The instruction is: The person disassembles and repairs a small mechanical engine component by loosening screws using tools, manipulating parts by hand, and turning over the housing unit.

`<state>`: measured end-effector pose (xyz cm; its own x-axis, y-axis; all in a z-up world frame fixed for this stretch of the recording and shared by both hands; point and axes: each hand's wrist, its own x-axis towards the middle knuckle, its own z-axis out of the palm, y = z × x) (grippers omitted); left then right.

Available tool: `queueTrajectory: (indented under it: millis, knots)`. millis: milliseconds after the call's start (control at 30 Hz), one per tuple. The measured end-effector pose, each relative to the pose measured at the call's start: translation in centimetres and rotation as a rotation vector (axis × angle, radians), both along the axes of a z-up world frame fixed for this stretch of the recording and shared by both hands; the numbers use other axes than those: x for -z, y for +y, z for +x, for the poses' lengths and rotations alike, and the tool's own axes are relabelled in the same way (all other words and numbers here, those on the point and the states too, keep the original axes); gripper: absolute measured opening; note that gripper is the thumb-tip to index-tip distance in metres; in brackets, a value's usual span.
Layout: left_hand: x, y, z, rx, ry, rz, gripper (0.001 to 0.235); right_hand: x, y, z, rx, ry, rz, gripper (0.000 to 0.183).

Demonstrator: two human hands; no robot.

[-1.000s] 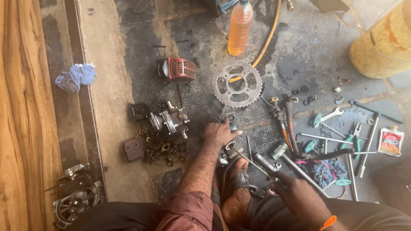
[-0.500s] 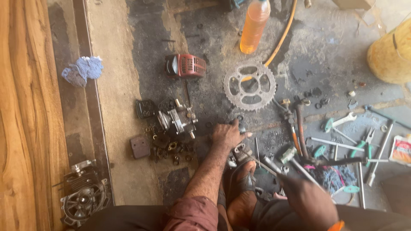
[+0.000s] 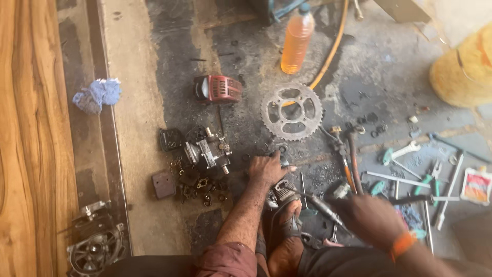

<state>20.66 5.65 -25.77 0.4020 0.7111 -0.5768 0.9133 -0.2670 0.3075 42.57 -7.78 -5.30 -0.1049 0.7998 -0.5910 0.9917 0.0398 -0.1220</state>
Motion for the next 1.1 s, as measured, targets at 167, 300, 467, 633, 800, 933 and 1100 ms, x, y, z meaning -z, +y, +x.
queueTrajectory:
  millis: [167, 300, 467, 633, 800, 933, 1100]
  knots:
    - [-0.5, -0.7, -0.2, -0.057, -0.021, -0.016, 0.106, 5.3, -8.6, 0.3, 0.224, 0.231, 0.217, 0.046]
    - [-2.4, -0.4, -0.1, -0.026, 0.044, -0.068, 0.105, 2.7, -6.7, -0.6, 0.139, 0.241, 0.082, 0.059]
    - [-0.4, -0.4, 0.2, -0.031, 0.005, -0.043, 0.104, -2.5, 1.4, -2.6, -0.270, -0.232, -0.182, 0.037]
    - [-1.8, -0.4, -0.1, -0.042, -0.019, -0.071, 0.105, -0.5, 2.1, 1.0, 0.020, 0.149, -0.022, 0.032]
    - [-3.4, 0.2, 0.6, -0.011, 0.024, -0.113, 0.106, 2.5, -2.7, 1.3, 0.031, 0.094, 0.086, 0.047]
    - [-3.6, 0.7, 0.3, 0.004, 0.025, -0.046, 0.108, 0.0, -2.4, -0.6, -0.027, 0.162, 0.085, 0.051]
    - [-1.6, 0.1, 0.3, -0.031, 0.013, -0.045, 0.105, -1.3, -1.6, -1.8, 0.014, 0.025, 0.021, 0.041]
